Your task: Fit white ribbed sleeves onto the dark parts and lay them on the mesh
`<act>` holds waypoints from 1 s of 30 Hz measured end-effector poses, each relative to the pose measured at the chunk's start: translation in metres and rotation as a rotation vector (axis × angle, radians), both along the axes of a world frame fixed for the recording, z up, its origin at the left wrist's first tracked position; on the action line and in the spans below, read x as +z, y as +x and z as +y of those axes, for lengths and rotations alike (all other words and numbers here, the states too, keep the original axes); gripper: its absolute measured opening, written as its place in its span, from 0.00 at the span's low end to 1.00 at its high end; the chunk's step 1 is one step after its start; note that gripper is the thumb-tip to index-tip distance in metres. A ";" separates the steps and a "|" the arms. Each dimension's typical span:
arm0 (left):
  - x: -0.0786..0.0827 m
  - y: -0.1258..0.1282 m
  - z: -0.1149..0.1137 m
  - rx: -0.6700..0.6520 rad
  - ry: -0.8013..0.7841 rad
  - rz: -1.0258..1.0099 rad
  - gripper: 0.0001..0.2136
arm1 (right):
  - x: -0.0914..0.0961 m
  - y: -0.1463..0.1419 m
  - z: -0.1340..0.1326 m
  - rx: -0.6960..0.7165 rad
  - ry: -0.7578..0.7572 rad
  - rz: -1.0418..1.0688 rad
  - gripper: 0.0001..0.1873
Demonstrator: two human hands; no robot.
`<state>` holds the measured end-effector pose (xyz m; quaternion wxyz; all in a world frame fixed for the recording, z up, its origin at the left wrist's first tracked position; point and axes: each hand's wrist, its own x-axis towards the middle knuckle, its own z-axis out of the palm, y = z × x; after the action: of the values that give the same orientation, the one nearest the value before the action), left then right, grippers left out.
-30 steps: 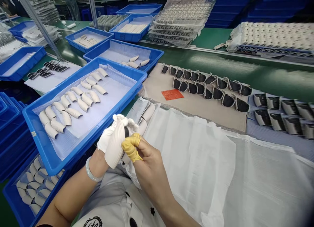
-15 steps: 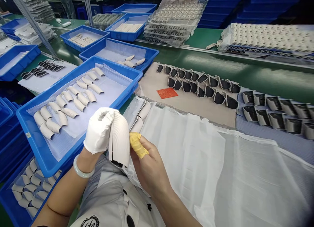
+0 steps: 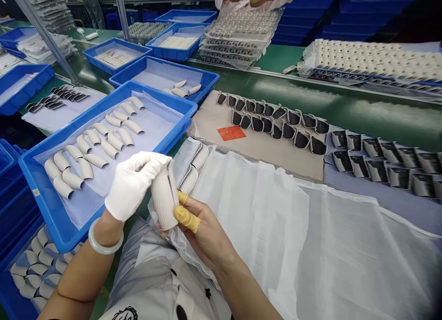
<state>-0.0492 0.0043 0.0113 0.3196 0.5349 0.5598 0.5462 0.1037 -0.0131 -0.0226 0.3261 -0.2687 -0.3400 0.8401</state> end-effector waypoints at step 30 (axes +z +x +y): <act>0.014 -0.001 -0.021 -0.284 -0.181 0.244 0.28 | -0.016 0.003 0.004 0.101 -0.139 0.371 0.21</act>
<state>-0.0506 -0.0166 0.0248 0.3701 0.6398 0.5600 0.3743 0.1068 -0.0093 -0.0382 0.3214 -0.1139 -0.2286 0.9119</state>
